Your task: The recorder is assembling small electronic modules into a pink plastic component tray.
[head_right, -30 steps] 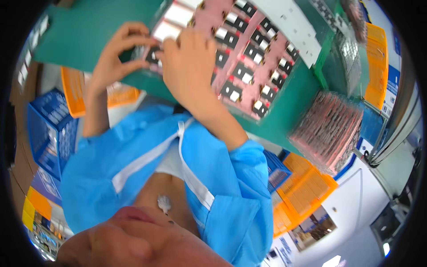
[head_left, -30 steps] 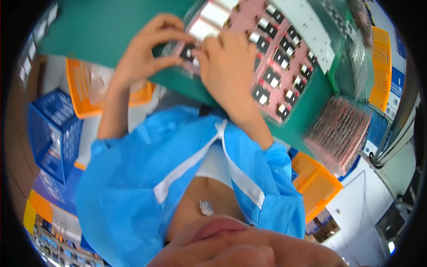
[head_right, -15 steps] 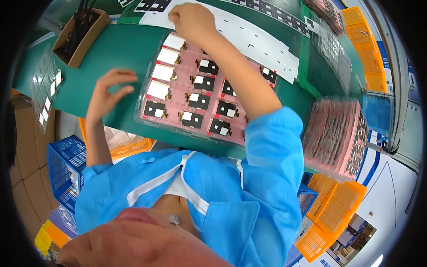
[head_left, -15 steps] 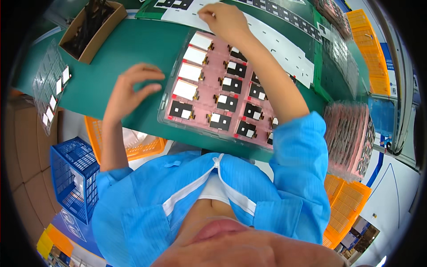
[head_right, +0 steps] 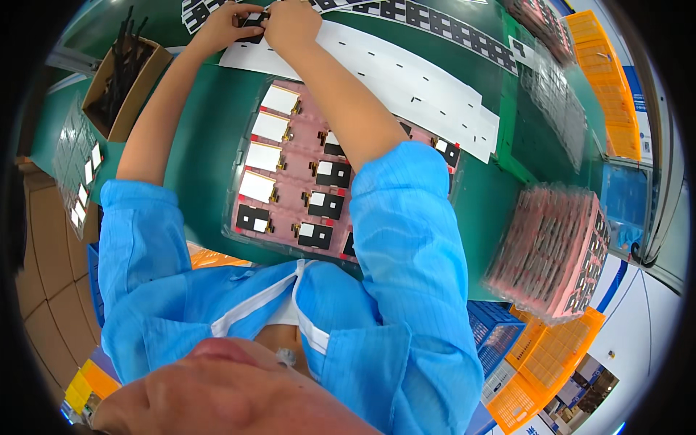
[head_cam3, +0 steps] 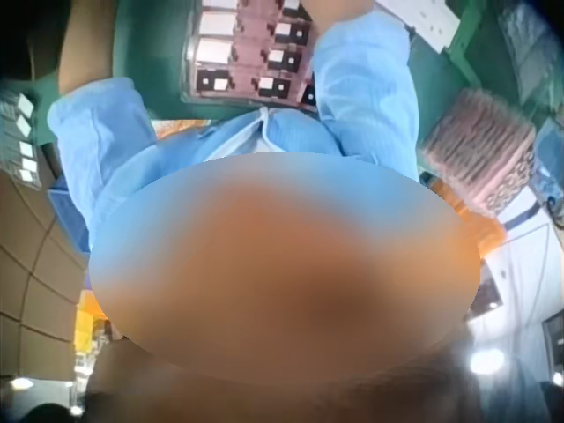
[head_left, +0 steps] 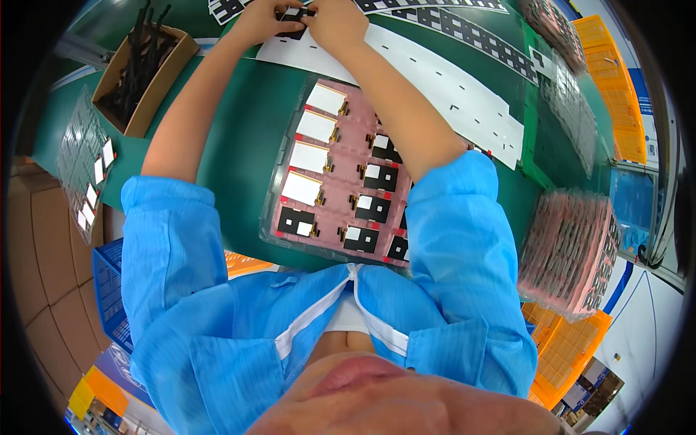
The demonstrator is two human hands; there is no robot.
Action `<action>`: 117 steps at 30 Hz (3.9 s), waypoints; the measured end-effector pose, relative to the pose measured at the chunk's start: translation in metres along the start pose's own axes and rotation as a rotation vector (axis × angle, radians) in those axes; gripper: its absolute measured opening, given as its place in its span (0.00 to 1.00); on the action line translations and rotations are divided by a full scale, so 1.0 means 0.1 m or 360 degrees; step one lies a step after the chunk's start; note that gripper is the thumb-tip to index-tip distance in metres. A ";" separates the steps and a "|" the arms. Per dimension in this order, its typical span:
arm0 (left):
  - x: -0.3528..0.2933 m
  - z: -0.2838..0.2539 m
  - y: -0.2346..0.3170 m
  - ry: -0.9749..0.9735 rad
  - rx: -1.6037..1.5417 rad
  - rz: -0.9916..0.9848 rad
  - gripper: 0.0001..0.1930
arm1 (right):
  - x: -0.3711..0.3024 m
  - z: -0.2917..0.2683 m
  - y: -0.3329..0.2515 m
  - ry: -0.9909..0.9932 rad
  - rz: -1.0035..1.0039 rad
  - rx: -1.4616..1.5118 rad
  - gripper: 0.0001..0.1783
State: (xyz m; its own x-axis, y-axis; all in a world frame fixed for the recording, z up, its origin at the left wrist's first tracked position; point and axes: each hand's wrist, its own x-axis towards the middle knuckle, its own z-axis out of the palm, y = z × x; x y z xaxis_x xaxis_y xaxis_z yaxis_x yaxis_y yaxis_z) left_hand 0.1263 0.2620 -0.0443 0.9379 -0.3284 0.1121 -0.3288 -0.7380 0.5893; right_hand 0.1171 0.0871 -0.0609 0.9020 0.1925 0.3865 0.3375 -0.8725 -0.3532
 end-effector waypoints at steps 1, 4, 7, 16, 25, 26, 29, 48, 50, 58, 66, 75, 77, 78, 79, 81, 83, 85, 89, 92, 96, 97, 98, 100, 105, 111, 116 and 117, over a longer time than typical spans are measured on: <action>-0.05 -0.02 -0.32 0.0055 0.0106 0.0065 0.23 | 0.01 -0.10 -0.21 -0.0136 0.0001 0.0114 0.09; 0.10 0.08 -0.28 0.0157 0.0096 0.0338 0.24 | 0.07 -0.05 -0.04 -0.0075 0.0067 -0.0078 0.15; 0.11 0.12 -0.21 0.0112 -0.0032 0.0217 0.26 | 0.12 -0.02 0.06 -0.0173 0.0191 0.0172 0.14; -0.01 0.09 -0.03 0.0153 0.0150 -0.0080 0.29 | -0.02 -0.34 0.00 0.0245 -0.0009 0.0755 0.07; -0.51 0.18 -0.16 0.0508 -0.0226 0.0296 0.19 | -0.84 -1.13 0.27 -0.0486 0.0481 0.2037 0.14; -0.72 0.06 0.05 0.0353 0.0160 0.0104 0.19 | -1.00 -1.31 0.22 -0.0534 0.0503 0.1953 0.19; -1.58 -0.10 0.44 0.0340 -0.0369 0.0052 0.17 | -1.41 -1.84 -0.13 -0.0748 0.0670 0.1742 0.18; -2.54 0.24 0.67 -0.0197 -0.0473 0.0342 0.21 | -1.93 -1.42 -0.17 -0.1106 0.0039 0.1241 0.15; -2.53 0.25 0.64 -0.0203 -0.0509 0.0317 0.21 | -1.92 -1.35 -0.19 -0.1123 -0.0056 0.1181 0.11; -2.54 0.31 0.55 -0.0178 -0.0575 0.0344 0.20 | -1.88 -1.36 -0.43 -0.1078 -0.0008 0.1017 0.05; -2.57 0.34 0.55 -0.0154 -0.0635 0.0322 0.20 | -1.85 -1.28 -0.50 -0.1194 0.0120 0.0950 0.07; -2.56 0.18 0.85 -0.0197 -0.0806 -0.0014 0.21 | -1.86 -1.26 -0.51 -0.1137 0.0087 0.0778 0.11; -2.55 0.18 0.85 -0.0188 -0.0797 0.0003 0.21 | -1.86 -1.26 -0.51 -0.1136 0.0075 0.0766 0.11; -2.55 0.18 0.86 -0.0183 -0.0809 0.0017 0.21 | -1.86 -1.26 -0.51 -0.1138 0.0084 0.0759 0.11; -2.55 0.18 0.86 -0.0178 -0.0821 0.0032 0.21 | -1.86 -1.26 -0.52 -0.1141 0.0093 0.0752 0.11; -2.54 0.18 0.87 -0.0187 -0.0825 0.0019 0.21 | -1.84 -1.28 -0.53 -0.1161 0.0089 0.0743 0.11; -2.54 0.18 0.87 -0.0196 -0.0828 0.0006 0.22 | -1.84 -1.28 -0.53 -0.1180 0.0085 0.0734 0.11; -2.54 0.18 0.87 -0.0197 -0.0823 0.0014 0.22 | -1.85 -1.26 -0.51 -0.1156 0.0066 0.0737 0.11; -2.53 0.20 0.87 -0.0194 -0.0825 0.0026 0.22 | -1.86 -1.25 -0.51 -0.1140 0.0082 0.0698 0.11; -2.54 0.18 0.87 -0.0191 -0.0814 0.0019 0.21 | -1.87 -1.24 -0.52 -0.1146 0.0091 0.0709 0.11; -2.50 0.19 0.89 -0.0188 -0.0812 0.0010 0.19 | -1.90 -1.18 -0.49 -0.1065 0.0079 0.0664 0.10; -2.46 0.22 0.91 -0.0153 -0.0833 0.0041 0.16 | -1.91 -1.17 -0.45 -0.1020 0.0080 0.0638 0.10; -2.59 0.13 0.85 -0.0130 -0.0788 -0.0023 0.16 | -1.91 -1.13 -0.54 -0.1049 0.0032 0.0698 0.10; -2.55 0.29 0.62 -0.0190 -0.0605 0.0281 0.20 | -1.93 -1.12 -0.48 -0.0957 -0.0041 0.0677 0.10; -2.54 0.32 0.69 -0.0160 -0.0737 0.0287 0.19 | -1.91 -1.28 -0.56 -0.1088 -0.0117 0.0532 0.10; -2.56 0.31 0.76 -0.0143 -0.0759 0.0236 0.21 | -2.13 -1.16 -0.62 -0.0404 -0.0616 0.0104 0.09; -2.56 0.30 0.77 -0.0056 -0.0737 0.0222 0.22 | -2.21 -1.16 -0.72 -0.0251 -0.0732 -0.0265 0.16; -2.56 0.29 0.76 -0.0053 -0.0737 0.0223 0.22 | -2.19 -1.17 -0.73 -0.0250 -0.0735 -0.0266 0.16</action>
State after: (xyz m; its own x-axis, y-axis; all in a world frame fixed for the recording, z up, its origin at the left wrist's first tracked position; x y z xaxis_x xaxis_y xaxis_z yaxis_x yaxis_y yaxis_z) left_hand -0.1423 0.2730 -0.0518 0.8815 -0.4301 0.1947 -0.3609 -0.3480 0.8653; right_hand -0.1363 0.0560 -0.0195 0.7029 0.6285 0.3329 0.6741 -0.7381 -0.0298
